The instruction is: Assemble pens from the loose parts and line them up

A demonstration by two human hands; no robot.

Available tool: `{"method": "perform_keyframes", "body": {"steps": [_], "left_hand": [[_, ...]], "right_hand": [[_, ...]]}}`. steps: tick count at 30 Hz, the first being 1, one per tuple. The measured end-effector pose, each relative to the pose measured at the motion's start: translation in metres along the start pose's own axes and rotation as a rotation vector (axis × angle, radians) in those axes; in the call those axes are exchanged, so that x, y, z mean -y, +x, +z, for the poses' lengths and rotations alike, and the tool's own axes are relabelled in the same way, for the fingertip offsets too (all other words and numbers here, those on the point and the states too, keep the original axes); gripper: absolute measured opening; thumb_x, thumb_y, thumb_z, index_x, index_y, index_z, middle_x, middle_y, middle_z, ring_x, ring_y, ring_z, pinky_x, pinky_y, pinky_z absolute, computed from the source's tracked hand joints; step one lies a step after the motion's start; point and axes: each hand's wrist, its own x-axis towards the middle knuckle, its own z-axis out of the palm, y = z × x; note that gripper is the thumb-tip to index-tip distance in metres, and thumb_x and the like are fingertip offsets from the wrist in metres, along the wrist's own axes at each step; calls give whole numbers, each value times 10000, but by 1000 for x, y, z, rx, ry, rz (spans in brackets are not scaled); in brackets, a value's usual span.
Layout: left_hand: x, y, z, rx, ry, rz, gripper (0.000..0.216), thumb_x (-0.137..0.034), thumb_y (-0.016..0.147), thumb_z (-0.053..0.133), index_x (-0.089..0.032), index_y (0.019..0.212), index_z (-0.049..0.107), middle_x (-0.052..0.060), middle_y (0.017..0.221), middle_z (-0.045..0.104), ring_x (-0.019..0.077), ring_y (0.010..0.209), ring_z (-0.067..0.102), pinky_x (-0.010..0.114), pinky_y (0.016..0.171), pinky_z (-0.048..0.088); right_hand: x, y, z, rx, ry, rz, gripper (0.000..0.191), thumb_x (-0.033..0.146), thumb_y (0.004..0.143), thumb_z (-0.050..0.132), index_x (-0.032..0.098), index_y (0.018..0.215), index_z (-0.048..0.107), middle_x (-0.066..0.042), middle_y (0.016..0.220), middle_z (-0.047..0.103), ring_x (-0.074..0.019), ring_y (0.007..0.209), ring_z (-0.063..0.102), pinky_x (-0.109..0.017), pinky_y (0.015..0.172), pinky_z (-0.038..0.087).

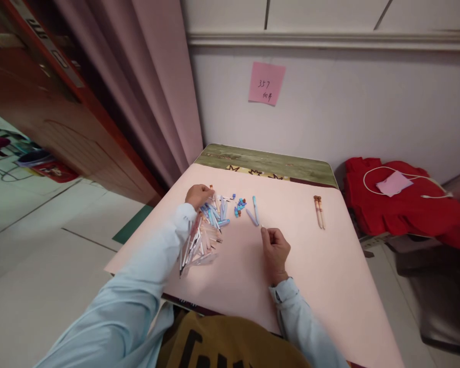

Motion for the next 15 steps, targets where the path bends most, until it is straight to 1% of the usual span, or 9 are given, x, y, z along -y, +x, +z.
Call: {"method": "perform_keyframes", "body": {"steps": [2,3,4,5,6,8,9,12,15], "left_hand": [[-7,-28,3,7,-91,74,237,-396,728,685,-170,719,615,-18,612,609,119,582,542,228,564,392],[-9,-45,8,45,-240,132,240,-402,752,668,-170,764,609,-17,631,614,110,559,528,221,539,384],[-11,-63,13,128,-369,147,260,-425,767,659,-174,792,594,-15,635,619,109,532,520,220,503,370],[-12,-82,21,196,-468,141,279,-441,774,661,-175,808,583,-6,662,633,111,526,528,218,481,369],[-12,-100,29,230,-541,126,287,-445,780,664,-174,805,574,6,699,649,110,526,536,216,466,370],[-10,-131,48,264,-662,57,292,-443,792,665,-166,791,572,26,767,666,100,522,541,211,441,357],[-7,-142,57,272,-713,21,292,-436,787,676,-161,785,578,23,763,657,95,515,538,207,435,352],[1,-160,79,279,-806,-48,293,-419,767,712,-147,764,604,-11,683,600,67,475,478,196,424,330],[6,-164,91,259,-841,-44,298,-408,752,740,-147,734,596,-40,607,544,56,457,440,188,416,305]], "right_hand": [[2,0,-1,-2,7,-13,329,457,864,636,170,707,592,46,586,484,-100,547,410,-223,530,351],[3,0,-1,11,15,-25,324,452,868,631,170,714,595,44,586,493,-100,545,418,-224,527,357],[4,0,-2,44,27,-41,316,447,876,621,170,725,601,40,590,507,-101,544,431,-223,526,366],[6,-1,-1,91,42,-60,303,440,884,609,169,746,610,34,602,527,-103,545,448,-223,528,379],[8,-3,-1,150,60,-79,284,431,887,605,169,780,625,27,621,552,-104,546,468,-223,531,397],[11,-7,1,278,91,-107,244,411,874,628,168,886,653,14,677,606,-104,548,506,-223,534,433],[12,-9,2,329,103,-115,243,399,858,652,169,937,660,8,705,629,-104,550,524,-223,535,450],[14,-15,6,399,123,-127,251,361,833,697,174,998,672,-10,768,680,-108,567,579,-229,550,495],[14,-18,6,373,106,-146,179,329,867,659,183,964,693,-23,799,709,-121,617,625,-245,605,529]]}}
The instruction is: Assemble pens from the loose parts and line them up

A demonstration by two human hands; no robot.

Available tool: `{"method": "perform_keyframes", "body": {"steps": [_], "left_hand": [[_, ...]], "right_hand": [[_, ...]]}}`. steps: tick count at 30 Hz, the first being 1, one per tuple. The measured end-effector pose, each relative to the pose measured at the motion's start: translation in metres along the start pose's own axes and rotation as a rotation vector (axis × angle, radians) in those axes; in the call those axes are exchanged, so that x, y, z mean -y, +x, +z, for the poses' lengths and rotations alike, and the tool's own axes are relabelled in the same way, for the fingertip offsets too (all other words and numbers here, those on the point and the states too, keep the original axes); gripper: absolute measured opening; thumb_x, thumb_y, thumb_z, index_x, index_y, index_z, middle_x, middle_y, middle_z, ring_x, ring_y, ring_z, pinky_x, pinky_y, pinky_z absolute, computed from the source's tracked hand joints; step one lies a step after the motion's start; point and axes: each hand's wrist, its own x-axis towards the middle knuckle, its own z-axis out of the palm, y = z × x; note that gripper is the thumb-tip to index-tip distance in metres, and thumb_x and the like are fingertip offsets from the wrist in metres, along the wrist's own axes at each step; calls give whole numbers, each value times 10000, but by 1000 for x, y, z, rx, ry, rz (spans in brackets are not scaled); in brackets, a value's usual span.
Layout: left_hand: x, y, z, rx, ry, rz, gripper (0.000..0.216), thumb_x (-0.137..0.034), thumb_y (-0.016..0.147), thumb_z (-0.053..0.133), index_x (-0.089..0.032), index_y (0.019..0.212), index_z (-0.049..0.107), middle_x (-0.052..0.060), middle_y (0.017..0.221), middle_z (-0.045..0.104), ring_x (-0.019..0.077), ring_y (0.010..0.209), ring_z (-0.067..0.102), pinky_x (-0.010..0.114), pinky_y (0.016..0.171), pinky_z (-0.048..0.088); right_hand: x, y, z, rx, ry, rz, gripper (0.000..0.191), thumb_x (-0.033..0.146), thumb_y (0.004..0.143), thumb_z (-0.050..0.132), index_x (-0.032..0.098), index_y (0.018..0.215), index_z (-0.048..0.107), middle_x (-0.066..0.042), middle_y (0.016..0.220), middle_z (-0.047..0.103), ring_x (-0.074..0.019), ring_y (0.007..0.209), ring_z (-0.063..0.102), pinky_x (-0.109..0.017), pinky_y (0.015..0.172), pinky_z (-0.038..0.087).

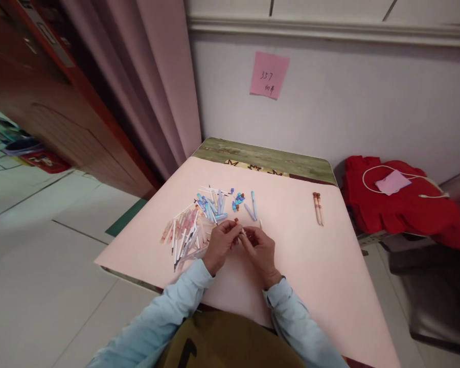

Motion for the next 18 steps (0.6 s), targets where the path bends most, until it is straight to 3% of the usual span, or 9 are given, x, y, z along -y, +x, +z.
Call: {"method": "perform_keyframes", "body": {"steps": [3,10,18], "left_hand": [[5,0,5,1,-9,57,287,-395,759,746,-152,757,593,-44,593,545,61,462,458,190,419,317],[15,8,21,-104,-136,190,355,-389,767,748,-167,1008,608,-51,584,587,79,445,476,206,425,356],[27,10,16,48,-461,40,293,-309,762,767,-156,967,626,-26,652,615,58,492,503,177,465,372]], "right_hand": [[1,-1,-2,-45,-30,-14,159,321,897,619,187,918,701,-23,782,709,-127,636,638,-249,622,534],[0,1,-5,-114,-176,-71,157,310,889,616,183,939,692,-16,774,688,-107,581,597,-236,571,502],[1,-3,-3,-223,-223,-170,185,292,880,626,182,1026,647,-20,819,678,-108,597,609,-232,575,515]]}}
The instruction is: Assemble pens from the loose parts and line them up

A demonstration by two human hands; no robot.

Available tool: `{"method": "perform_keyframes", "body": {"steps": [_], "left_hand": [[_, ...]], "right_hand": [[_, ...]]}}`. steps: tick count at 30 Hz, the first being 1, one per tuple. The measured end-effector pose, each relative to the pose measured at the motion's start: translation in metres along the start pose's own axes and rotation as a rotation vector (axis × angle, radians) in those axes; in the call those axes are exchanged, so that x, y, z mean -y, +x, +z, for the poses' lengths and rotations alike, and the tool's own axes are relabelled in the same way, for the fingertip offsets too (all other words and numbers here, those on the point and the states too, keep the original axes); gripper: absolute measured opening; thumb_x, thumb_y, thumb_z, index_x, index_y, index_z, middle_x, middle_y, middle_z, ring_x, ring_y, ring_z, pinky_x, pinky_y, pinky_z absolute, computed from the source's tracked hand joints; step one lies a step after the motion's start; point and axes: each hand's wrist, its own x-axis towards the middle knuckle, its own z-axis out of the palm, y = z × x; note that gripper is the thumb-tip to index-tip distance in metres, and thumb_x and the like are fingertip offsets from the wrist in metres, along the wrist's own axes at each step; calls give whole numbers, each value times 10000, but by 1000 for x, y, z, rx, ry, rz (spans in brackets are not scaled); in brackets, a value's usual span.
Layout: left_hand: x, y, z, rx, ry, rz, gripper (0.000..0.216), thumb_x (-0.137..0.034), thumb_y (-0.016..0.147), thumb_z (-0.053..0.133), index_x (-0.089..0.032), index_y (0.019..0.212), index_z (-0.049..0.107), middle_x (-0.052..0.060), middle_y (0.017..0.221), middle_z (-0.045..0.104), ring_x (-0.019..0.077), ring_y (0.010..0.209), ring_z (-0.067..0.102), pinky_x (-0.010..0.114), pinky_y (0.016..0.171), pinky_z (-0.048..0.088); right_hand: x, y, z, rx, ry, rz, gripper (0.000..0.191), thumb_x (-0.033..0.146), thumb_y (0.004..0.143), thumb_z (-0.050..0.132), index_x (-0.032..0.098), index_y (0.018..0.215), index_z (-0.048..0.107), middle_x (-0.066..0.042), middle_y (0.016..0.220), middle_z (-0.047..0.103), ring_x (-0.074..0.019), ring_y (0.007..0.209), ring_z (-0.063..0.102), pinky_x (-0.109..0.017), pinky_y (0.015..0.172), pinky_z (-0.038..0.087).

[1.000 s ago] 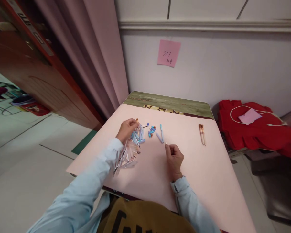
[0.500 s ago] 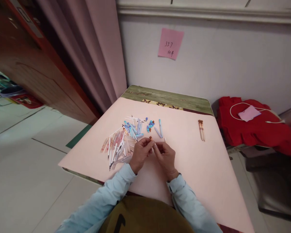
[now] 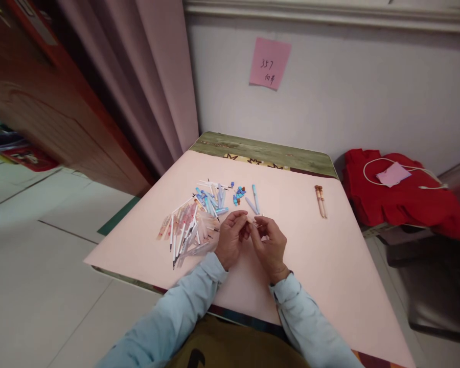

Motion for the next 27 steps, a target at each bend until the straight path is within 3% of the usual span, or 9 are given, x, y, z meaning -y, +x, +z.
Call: {"method": "perform_keyframes", "body": {"steps": [5,11,16,18,23,27], "left_hand": [[-3,-9,-12,-13,-216,-167,350,-262,716,818,-141,996,648,-12,740,648,45,570,566,132,491,413],[-9,-14,-21,9,-280,-270,424,-194,703,822,-174,1082,635,20,876,694,60,656,620,119,517,449],[-14,-19,-21,80,-311,-327,426,-186,732,803,-168,1122,632,3,832,650,43,614,582,120,506,431],[-16,-21,-22,140,-314,-361,420,-194,731,804,-157,1114,635,-1,812,624,38,587,556,122,479,407],[-16,-22,-26,312,-336,-404,334,-222,694,834,-126,951,645,3,734,578,49,554,524,134,454,390],[-15,-21,-29,353,-337,-412,324,-218,666,854,-137,878,623,5,718,586,52,546,531,131,452,391]], "right_hand": [[4,-5,0,74,-33,-77,125,305,888,621,202,947,657,-24,795,693,-116,587,614,-244,586,518],[3,-11,0,125,-63,-140,110,295,883,626,210,933,674,-20,771,681,-112,564,569,-256,572,488],[7,13,-8,-55,-23,-9,177,338,924,572,190,921,670,-13,736,647,-134,620,575,-266,612,477],[8,36,-9,-52,-74,38,208,349,940,548,189,905,676,-7,732,651,-135,625,575,-259,600,457],[4,92,13,298,-427,-59,162,303,910,600,234,967,735,-16,939,703,-146,752,625,-267,717,450],[-6,105,49,616,-638,-181,249,320,927,576,269,1135,703,-44,1161,659,-172,932,636,-262,767,456]]}}
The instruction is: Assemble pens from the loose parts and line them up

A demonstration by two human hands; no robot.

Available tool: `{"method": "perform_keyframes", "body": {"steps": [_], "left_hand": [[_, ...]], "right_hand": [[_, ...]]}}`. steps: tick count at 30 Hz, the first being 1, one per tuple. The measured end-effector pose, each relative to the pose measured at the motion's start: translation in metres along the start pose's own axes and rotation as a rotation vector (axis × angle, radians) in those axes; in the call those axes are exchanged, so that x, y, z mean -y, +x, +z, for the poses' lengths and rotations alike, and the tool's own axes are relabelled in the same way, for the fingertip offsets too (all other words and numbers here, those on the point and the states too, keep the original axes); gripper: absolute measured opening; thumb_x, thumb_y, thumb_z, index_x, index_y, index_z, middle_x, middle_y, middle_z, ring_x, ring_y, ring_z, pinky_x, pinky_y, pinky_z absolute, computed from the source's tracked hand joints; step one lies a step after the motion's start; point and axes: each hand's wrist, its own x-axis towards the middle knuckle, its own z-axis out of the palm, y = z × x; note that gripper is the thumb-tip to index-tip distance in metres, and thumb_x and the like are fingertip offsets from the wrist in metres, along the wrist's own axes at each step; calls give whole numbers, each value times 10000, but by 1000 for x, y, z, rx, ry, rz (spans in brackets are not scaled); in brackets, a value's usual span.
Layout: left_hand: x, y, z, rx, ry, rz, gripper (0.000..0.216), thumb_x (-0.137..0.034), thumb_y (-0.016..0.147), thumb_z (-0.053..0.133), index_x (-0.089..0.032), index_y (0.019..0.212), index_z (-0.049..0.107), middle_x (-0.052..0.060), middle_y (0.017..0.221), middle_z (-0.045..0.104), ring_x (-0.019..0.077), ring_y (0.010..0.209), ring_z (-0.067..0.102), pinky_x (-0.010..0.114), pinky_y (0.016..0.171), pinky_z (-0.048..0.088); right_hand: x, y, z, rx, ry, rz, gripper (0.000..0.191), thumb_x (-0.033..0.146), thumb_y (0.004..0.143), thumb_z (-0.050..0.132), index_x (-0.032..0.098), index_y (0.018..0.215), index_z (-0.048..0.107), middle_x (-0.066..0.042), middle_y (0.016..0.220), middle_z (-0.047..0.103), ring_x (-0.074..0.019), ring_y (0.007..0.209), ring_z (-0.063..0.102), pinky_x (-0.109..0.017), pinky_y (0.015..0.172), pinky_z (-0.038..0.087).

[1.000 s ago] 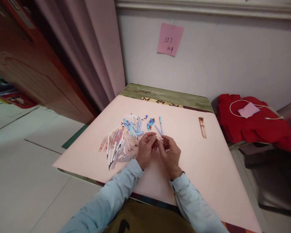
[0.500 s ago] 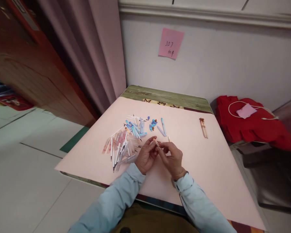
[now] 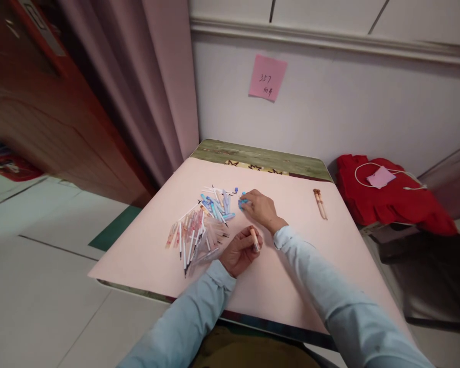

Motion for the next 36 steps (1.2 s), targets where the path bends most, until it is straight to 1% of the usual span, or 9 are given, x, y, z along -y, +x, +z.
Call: {"method": "perform_keyframes", "body": {"steps": [2,5,9,12,15,18,22,26,36], "left_hand": [[0,0,0,-4,1,15,327,-222,661,860,-137,870,623,4,714,591,52,545,533,127,454,397],[0,1,0,-24,-5,15,317,-214,667,857,-134,872,630,4,725,599,46,548,537,121,462,410],[0,3,-1,-72,-40,4,273,-185,715,819,-133,915,640,16,779,617,39,575,557,106,478,432],[0,4,-1,-92,-100,4,260,-151,730,795,-146,927,625,22,818,631,38,598,576,96,499,451],[0,2,1,-28,-104,-38,284,-150,707,809,-146,904,605,29,823,637,43,593,586,95,492,454],[-1,-1,1,42,-69,-64,313,-193,688,831,-140,877,587,32,782,626,60,585,598,101,467,442],[-1,-2,-2,49,-61,-55,316,-209,697,829,-146,878,578,26,782,617,59,583,596,101,464,438],[-1,2,-2,40,-58,-44,311,-208,698,830,-141,876,584,22,767,622,54,588,601,98,499,456],[-2,3,3,7,-78,-46,303,-184,676,846,-131,856,607,34,778,647,56,592,607,93,485,445]], "right_hand": [[4,7,12,63,-73,-47,285,329,927,567,274,1185,676,-48,1219,634,-189,987,630,-269,774,459],[3,8,21,108,-154,-57,287,322,935,533,258,1179,670,-63,1218,634,-201,977,635,-280,752,460],[-9,-3,12,141,-201,-59,260,274,915,528,236,1109,696,-73,1180,655,-209,962,640,-281,740,453],[-15,-7,3,131,-168,-49,242,285,901,555,251,1086,707,-51,1176,664,-199,934,646,-275,736,450],[-11,0,4,100,-60,-116,225,256,918,544,262,1063,716,-26,1134,682,-177,949,642,-259,771,442],[-1,13,17,130,36,-226,204,190,907,554,251,990,729,-10,1072,700,-159,944,636,-248,812,429],[3,25,32,182,45,-316,174,167,888,580,229,963,724,-18,1058,699,-160,917,630,-253,819,420],[-2,28,29,228,-11,-379,181,168,901,560,220,946,728,-38,1048,692,-159,907,621,-252,813,408],[3,30,20,286,-111,-349,135,216,910,577,203,909,711,-55,1027,699,-176,877,629,-258,764,398]]}}
